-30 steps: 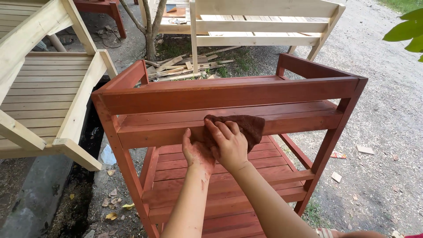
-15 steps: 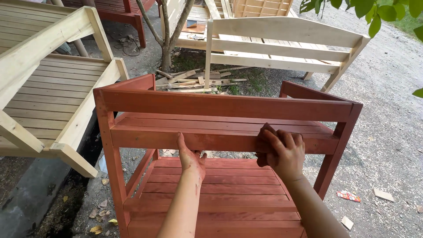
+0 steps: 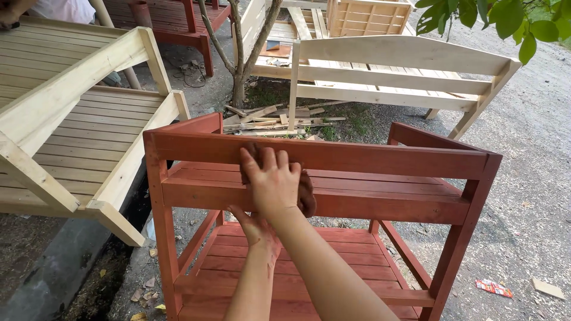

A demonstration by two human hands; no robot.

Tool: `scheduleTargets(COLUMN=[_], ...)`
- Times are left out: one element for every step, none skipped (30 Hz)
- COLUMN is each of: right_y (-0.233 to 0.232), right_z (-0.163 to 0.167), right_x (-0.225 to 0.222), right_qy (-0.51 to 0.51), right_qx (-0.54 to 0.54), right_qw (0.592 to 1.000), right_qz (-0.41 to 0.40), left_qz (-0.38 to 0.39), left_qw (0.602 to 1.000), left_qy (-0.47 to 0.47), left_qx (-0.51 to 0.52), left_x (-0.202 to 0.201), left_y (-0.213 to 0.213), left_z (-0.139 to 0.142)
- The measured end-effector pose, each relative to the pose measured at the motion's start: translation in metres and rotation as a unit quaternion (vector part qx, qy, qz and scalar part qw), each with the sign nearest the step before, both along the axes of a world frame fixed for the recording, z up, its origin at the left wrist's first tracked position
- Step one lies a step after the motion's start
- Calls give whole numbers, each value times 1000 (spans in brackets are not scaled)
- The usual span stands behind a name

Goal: The person wipes the surfaces of a reddish-brown wooden shelving unit with a brown cloth. They move around the unit to clean the top, sides, and shelves, then flip the unit to wipe the underside and lower shelves.

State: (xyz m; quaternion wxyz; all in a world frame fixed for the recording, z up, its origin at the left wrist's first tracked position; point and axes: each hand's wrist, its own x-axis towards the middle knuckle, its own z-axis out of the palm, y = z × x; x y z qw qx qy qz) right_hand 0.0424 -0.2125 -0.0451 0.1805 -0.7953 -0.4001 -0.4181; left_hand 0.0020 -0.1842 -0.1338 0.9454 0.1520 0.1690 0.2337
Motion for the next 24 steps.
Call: scheduleTargets(right_y=[12, 21, 23, 17, 8, -5, -29, -57, -91, -127, -163, -190, -218, -241, -257, -265, -266, -262, -250, -234, -218, -198, -174, -150], right_z=[0, 1, 3, 3, 6, 7, 6, 5, 5, 4, 6, 5, 7, 8, 9, 10, 10, 10, 8, 4, 1, -1, -4, -5], right_x=[-10, -15, -16, -14, -7, 4, 17, 32, 46, 56, 68, 76, 84, 90, 93, 94, 93, 90, 84, 73, 60, 46, 31, 15], right_qy=[2, 5, -1, -9, -19, 28, 79, 75, 61, 56, 63, 64, 101, 137, 125, 113, 101, 103, 105, 108, 122, 137, 139, 140], right_qx=[-48, -96, -71, -45, -19, 5, 27, 62, 94, 117, 127, 180, 242, 300, 316, 333, 351, 336, 321, 305, 294, 283, 261, 239], right_qw=[998, 993, 996, 998, 999, 1000, 996, 993, 990, 985, 978, 963, 941, 914, 912, 910, 907, 911, 915, 919, 927, 935, 943, 951], right_qz=[34, 68, 55, 41, 26, 8, -12, -60, -85, -113, -155, -191, -214, -236, -230, -222, -212, -215, -219, -224, -196, -167, -151, -135], left_qz=[20, 39, 58, 58, 59, 60, 47, 32, 17, 11, 5, 0, -3, -6, -8, -12, -15, -17, -18, -21, -24, -26, -28, -29], left_qw=[999, 998, 995, 997, 998, 997, 996, 994, 992, 992, 991, 991, 990, 989, 987, 987, 988, 988, 989, 990, 990, 990, 990, 989], left_qy=[-14, -29, -43, -9, 23, 57, 77, 96, 112, 109, 104, 98, 116, 135, 153, 152, 150, 149, 145, 142, 140, 141, 140, 138], left_qx=[24, 48, 73, 46, 19, -10, 12, 34, 58, 69, 80, 90, 77, 62, 47, 40, 35, 31, 20, 9, -3, -14, -25, -35], left_x=[1, 3, 3, 3, 2, 1, -2, -5, -7, -9, -11, -11, -11, -12, -13, -13, -14, -17, -20, -25, -30, -36, -40, -44], left_y=[0, 0, -1, -1, -3, -4, -5, -7, -7, -8, -8, -8, -9, -9, -9, -10, -10, -11, -10, -11, -11, -11, -11, -11], left_z=[1, 3, 5, 6, 8, 9, 9, 9, 9, 9, 9, 9, 10, 12, 13, 14, 15, 17, 20, 23, 26, 28, 31, 33])
